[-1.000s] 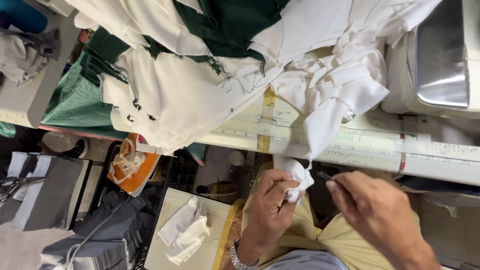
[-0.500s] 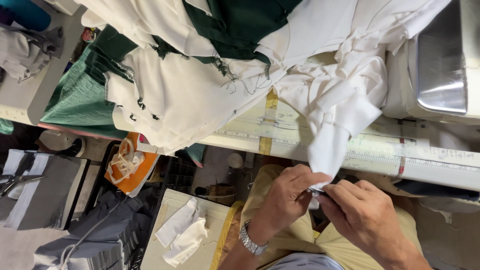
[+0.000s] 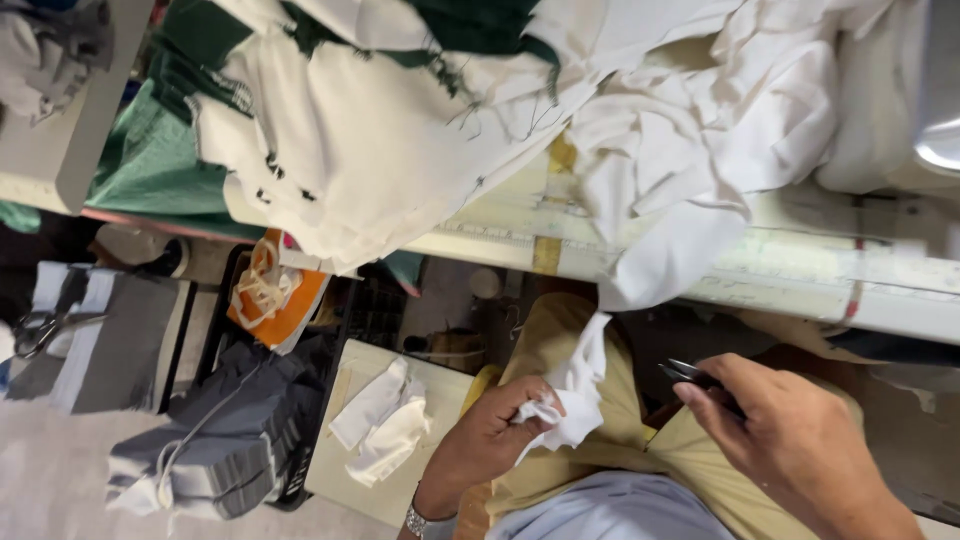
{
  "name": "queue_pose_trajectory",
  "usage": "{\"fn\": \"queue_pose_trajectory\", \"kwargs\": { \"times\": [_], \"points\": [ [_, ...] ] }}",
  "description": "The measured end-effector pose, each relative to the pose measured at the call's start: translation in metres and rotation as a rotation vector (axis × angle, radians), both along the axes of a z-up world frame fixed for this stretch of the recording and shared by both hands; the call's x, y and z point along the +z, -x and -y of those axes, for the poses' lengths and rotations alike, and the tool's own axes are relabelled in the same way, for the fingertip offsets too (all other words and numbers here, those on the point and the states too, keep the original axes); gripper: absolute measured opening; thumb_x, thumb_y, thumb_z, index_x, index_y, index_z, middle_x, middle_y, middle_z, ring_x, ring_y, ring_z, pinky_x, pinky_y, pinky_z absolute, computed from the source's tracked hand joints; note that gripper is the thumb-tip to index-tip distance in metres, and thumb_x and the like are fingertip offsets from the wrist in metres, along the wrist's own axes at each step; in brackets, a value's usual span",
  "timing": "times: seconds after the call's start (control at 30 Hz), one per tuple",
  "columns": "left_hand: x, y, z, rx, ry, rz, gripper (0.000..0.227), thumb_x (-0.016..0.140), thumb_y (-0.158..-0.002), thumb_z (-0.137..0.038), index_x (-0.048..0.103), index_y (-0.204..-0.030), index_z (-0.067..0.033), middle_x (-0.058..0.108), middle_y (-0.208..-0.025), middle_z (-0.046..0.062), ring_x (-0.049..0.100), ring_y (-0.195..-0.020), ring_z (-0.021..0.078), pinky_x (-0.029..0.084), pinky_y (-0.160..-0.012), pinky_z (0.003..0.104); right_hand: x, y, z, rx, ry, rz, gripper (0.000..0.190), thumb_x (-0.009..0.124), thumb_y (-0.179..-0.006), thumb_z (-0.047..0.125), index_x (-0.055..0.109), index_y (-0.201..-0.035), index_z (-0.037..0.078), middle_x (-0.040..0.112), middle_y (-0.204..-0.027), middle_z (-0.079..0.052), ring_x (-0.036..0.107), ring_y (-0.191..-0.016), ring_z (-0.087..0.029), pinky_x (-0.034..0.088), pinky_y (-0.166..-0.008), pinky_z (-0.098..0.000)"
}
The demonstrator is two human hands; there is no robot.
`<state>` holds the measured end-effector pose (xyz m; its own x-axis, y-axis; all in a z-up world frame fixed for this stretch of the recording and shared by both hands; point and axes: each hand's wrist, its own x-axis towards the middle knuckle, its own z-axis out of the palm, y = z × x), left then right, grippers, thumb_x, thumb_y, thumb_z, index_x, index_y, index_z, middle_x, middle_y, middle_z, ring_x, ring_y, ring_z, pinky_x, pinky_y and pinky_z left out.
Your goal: The person sits at a sewing workbench and uses scissors to cut a long white fabric strip into smaller pieces. The person repeatedly picks up the fabric, cuts it, and places the cut pieces onto the workbench surface.
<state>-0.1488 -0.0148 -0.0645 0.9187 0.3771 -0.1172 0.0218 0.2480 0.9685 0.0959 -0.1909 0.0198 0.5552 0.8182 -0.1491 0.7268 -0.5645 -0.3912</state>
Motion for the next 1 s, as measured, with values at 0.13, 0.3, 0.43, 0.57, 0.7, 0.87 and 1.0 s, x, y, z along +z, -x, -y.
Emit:
{"fn": "queue_pose_trajectory", "kwargs": {
  "times": [0.13,0.3,0.43,0.57,0.7,0.87,1.0],
  "points": [
    [0.02,0.007,0.0,-0.062,-0.092,-0.174,0.024,0.055,-0.091,0.01,0.064,-0.11,-0.001,0.062,-0.105,0.005,0.062,-0.094,0.0132,0.054,-0.085,0.027,-0.003,0.015,-0.027,-0.121,-0.064,-0.225,0.03,0.077,-0.086,0.035,0.069,-0.101,0.01,0.07,-0.075,-0.011,0.067,-0.062,-0.029,0.053,-0.057,-0.0414],
    [0.014,0.025,0.004,-0.093,-0.088,-0.212,0.028,0.058,-0.088,0.014,0.069,-0.109,-0.0011,0.066,-0.1,0.008,0.063,-0.092,0.0151,0.053,-0.082,0.026,-0.051,0.026,-0.03,-0.193,-0.003,-0.504,0.034,0.076,-0.087,0.035,0.068,-0.104,0.007,0.07,-0.074,-0.011,0.068,-0.06,-0.029,0.054,-0.055,-0.0413],
    [0.015,0.036,0.006,-0.082,-0.166,-0.234,0.029,0.058,-0.085,0.015,0.07,-0.107,-0.0001,0.069,-0.103,0.009,0.064,-0.096,0.0173,0.053,-0.084,0.027,-0.068,0.049,-0.019,0.152,-0.071,-0.427,0.024,0.071,-0.087,0.03,0.068,-0.098,0.01,0.07,-0.076,-0.011,0.067,-0.064,-0.032,0.053,-0.057,-0.044],
    [0.029,0.038,0.007,-0.096,-0.183,-0.301,0.042,0.05,-0.076,0.016,0.071,-0.109,-0.0003,0.07,-0.104,0.008,0.065,-0.09,0.0187,0.051,-0.081,0.026,-0.072,0.069,-0.018,0.362,-0.074,-0.397,0.022,0.071,-0.087,0.029,0.067,-0.099,0.011,0.073,-0.078,-0.008,0.068,-0.065,-0.034,0.053,-0.06,-0.0454],
    [0.037,0.034,0.019,-0.132,-0.244,-0.405,0.04,0.056,-0.078,0.012,0.073,-0.111,-0.0032,0.072,-0.104,0.009,0.067,-0.087,0.0182,0.052,-0.073,0.028,-0.071,0.08,-0.025,0.411,-0.165,-0.42,0.021,0.073,-0.086,0.027,0.067,-0.093,0.008,0.072,-0.076,-0.008,0.067,-0.063,-0.033,0.053,-0.062,-0.0443],
    [0.035,0.033,0.033,-0.012,-0.139,-0.399,0.054,0.07,-0.087,0.006,0.047,-0.135,-0.0046,0.074,-0.114,0.016,0.073,-0.104,0.0176,0.06,-0.083,0.031,-0.067,0.075,-0.028,0.206,-0.485,-0.396,0.025,0.076,-0.084,0.018,0.067,-0.099,0.0,0.071,-0.081,-0.011,0.07,-0.067,-0.028,0.055,-0.06,-0.0368],
    [0.047,0.009,0.035,0.076,-0.088,-0.447,0.072,0.072,-0.086,0.004,0.038,-0.147,-0.0087,0.071,-0.117,0.017,0.071,-0.105,0.0176,0.062,-0.084,0.031,-0.054,0.068,-0.026,0.219,-0.503,-0.337,0.023,0.077,-0.082,0.016,0.067,-0.097,0.0,0.07,-0.079,-0.01,0.067,-0.065,-0.027,0.053,-0.061,-0.0362]
  ]
}}
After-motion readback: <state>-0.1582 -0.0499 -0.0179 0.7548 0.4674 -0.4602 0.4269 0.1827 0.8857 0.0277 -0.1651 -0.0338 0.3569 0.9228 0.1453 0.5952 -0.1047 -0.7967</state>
